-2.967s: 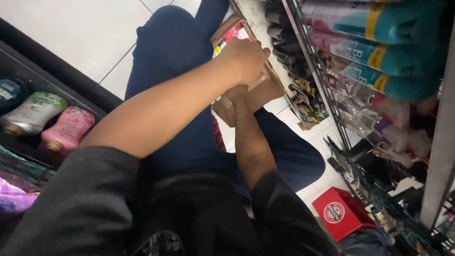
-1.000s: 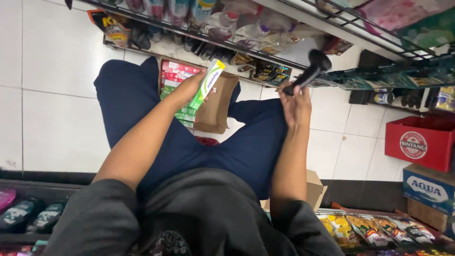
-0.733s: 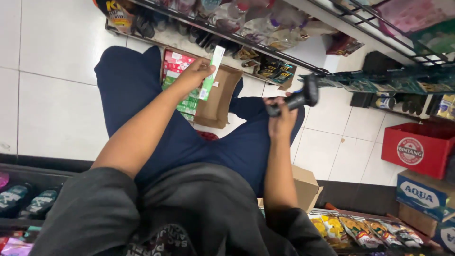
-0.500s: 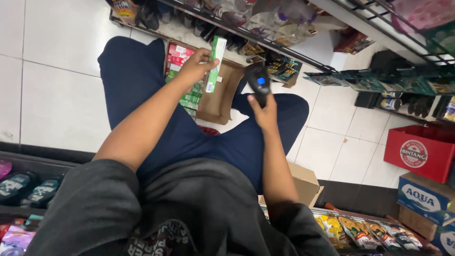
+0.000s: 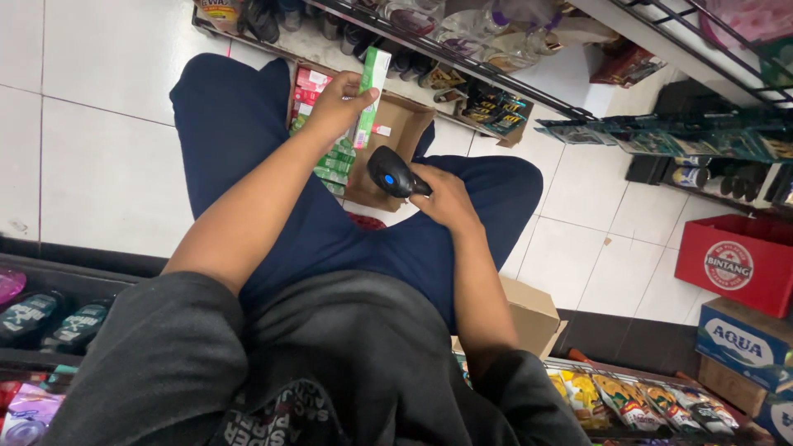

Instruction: The recorder scans various items and places them onto the store shelves.

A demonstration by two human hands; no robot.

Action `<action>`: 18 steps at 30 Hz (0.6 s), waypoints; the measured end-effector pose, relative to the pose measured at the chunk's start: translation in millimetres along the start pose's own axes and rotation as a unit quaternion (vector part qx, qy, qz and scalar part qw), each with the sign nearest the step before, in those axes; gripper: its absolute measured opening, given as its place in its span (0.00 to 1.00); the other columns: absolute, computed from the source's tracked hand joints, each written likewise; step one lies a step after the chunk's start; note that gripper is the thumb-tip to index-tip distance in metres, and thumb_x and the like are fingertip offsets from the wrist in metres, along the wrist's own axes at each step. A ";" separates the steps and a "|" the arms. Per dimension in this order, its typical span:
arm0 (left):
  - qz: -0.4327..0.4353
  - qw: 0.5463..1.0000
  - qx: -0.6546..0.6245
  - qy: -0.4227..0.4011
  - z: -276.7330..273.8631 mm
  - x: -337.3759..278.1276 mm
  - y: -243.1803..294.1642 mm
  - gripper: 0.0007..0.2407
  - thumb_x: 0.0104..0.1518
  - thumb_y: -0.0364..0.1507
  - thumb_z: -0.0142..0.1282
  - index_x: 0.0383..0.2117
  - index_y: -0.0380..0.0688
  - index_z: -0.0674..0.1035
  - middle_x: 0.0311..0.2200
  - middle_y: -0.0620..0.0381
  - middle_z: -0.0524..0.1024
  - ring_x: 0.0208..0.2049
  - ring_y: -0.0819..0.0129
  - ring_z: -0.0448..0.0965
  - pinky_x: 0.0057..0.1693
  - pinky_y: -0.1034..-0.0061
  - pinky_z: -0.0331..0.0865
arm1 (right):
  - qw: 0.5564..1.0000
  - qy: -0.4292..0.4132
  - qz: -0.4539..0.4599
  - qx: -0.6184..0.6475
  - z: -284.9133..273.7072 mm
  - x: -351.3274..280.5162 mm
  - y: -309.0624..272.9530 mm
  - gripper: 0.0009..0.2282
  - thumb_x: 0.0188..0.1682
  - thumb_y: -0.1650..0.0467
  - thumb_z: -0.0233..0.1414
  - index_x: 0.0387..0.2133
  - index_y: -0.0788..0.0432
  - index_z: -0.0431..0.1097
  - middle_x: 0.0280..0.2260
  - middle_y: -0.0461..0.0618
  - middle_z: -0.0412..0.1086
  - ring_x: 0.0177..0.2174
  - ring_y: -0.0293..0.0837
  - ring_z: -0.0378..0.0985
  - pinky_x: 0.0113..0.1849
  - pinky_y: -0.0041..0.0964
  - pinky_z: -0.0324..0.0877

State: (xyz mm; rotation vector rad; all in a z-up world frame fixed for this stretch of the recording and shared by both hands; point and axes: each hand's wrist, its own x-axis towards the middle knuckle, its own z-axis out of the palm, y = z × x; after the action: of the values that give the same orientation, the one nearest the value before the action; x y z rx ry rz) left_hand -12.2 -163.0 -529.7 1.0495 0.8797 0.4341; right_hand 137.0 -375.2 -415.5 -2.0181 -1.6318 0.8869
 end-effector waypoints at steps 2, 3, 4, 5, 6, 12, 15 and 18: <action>-0.006 1.000 0.004 -0.001 0.1 -0.3 0.3 0.16 0.59 0.34 0.64 0.48 0.40 0.75 0.39 0.59 0.77 0.41 0.74 0.78 0.48 0.77 0.74 | 1.000 0.006 -0.012 0.001 -0.1 0.1 -0.5 0.24 0.36 0.72 0.58 0.50 0.56 0.72 0.44 0.57 0.76 0.43 0.59 0.79 0.44 0.48 0.73; -0.010 1.000 0.006 -0.004 -0.2 -0.2 0.2 0.17 0.59 0.35 0.64 0.48 0.40 0.75 0.39 0.59 0.77 0.40 0.74 0.78 0.48 0.77 0.74 | 1.000 0.003 -0.005 -0.005 -0.1 0.4 -0.7 0.23 0.36 0.72 0.59 0.50 0.56 0.72 0.43 0.57 0.76 0.43 0.59 0.79 0.44 0.48 0.73; -0.013 1.000 0.009 -0.006 -0.4 -0.1 0.1 0.17 0.59 0.35 0.64 0.48 0.40 0.75 0.39 0.58 0.77 0.40 0.74 0.78 0.47 0.77 0.74 | 1.000 0.001 0.002 -0.011 -0.1 0.7 -0.9 0.23 0.36 0.72 0.59 0.50 0.56 0.72 0.42 0.56 0.76 0.42 0.59 0.79 0.44 0.48 0.73; -0.013 1.000 0.009 -0.005 0.1 -2.6 4.5 0.17 0.59 0.35 0.64 0.48 0.40 0.75 0.39 0.58 0.77 0.40 0.74 0.78 0.47 0.77 0.74 | 1.000 0.001 0.002 -0.011 -0.7 1.1 -2.1 0.23 0.36 0.72 0.59 0.50 0.56 0.72 0.42 0.56 0.76 0.42 0.59 0.79 0.44 0.48 0.73; -0.022 1.000 0.011 -0.006 0.6 -5.0 8.8 0.17 0.59 0.35 0.64 0.49 0.40 0.75 0.39 0.58 0.77 0.40 0.73 0.78 0.47 0.77 0.74 | 1.000 -0.006 0.012 -0.012 -1.3 1.5 -3.3 0.23 0.36 0.72 0.59 0.50 0.55 0.72 0.41 0.56 0.76 0.42 0.58 0.79 0.44 0.48 0.73; -0.029 0.999 0.017 -0.005 -2.3 1.0 -3.5 0.16 0.60 0.36 0.62 0.49 0.40 0.76 0.39 0.58 0.77 0.40 0.73 0.78 0.46 0.77 0.72 | 0.996 0.072 -0.049 0.037 11.6 -3.1 24.0 0.23 0.37 0.74 0.59 0.50 0.62 0.70 0.43 0.62 0.75 0.42 0.59 0.79 0.44 0.46 0.73; -0.030 0.999 -0.015 -0.025 -2.9 -0.6 2.8 0.16 0.63 0.37 0.58 0.50 0.40 0.78 0.40 0.58 0.78 0.41 0.74 0.78 0.48 0.77 0.73 | 0.982 0.155 0.014 0.108 14.8 -6.7 31.4 0.24 0.41 0.75 0.59 0.52 0.65 0.65 0.38 0.59 0.73 0.38 0.54 0.78 0.41 0.42 0.73; -0.056 0.995 -0.057 -0.055 -2.3 -5.0 13.8 0.16 0.65 0.38 0.54 0.51 0.41 0.78 0.40 0.60 0.79 0.41 0.74 0.78 0.48 0.76 0.73 | 0.909 0.249 0.105 0.318 1.5 -8.8 27.8 0.22 0.45 0.76 0.56 0.54 0.62 0.60 0.32 0.52 0.71 0.30 0.45 0.74 0.35 0.38 0.72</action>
State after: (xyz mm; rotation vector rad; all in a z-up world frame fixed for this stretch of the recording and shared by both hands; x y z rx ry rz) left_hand -15.9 -158.8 -515.9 0.9068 0.8010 0.3253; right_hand 154.8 -390.5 -432.8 -1.7547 -0.7285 0.7550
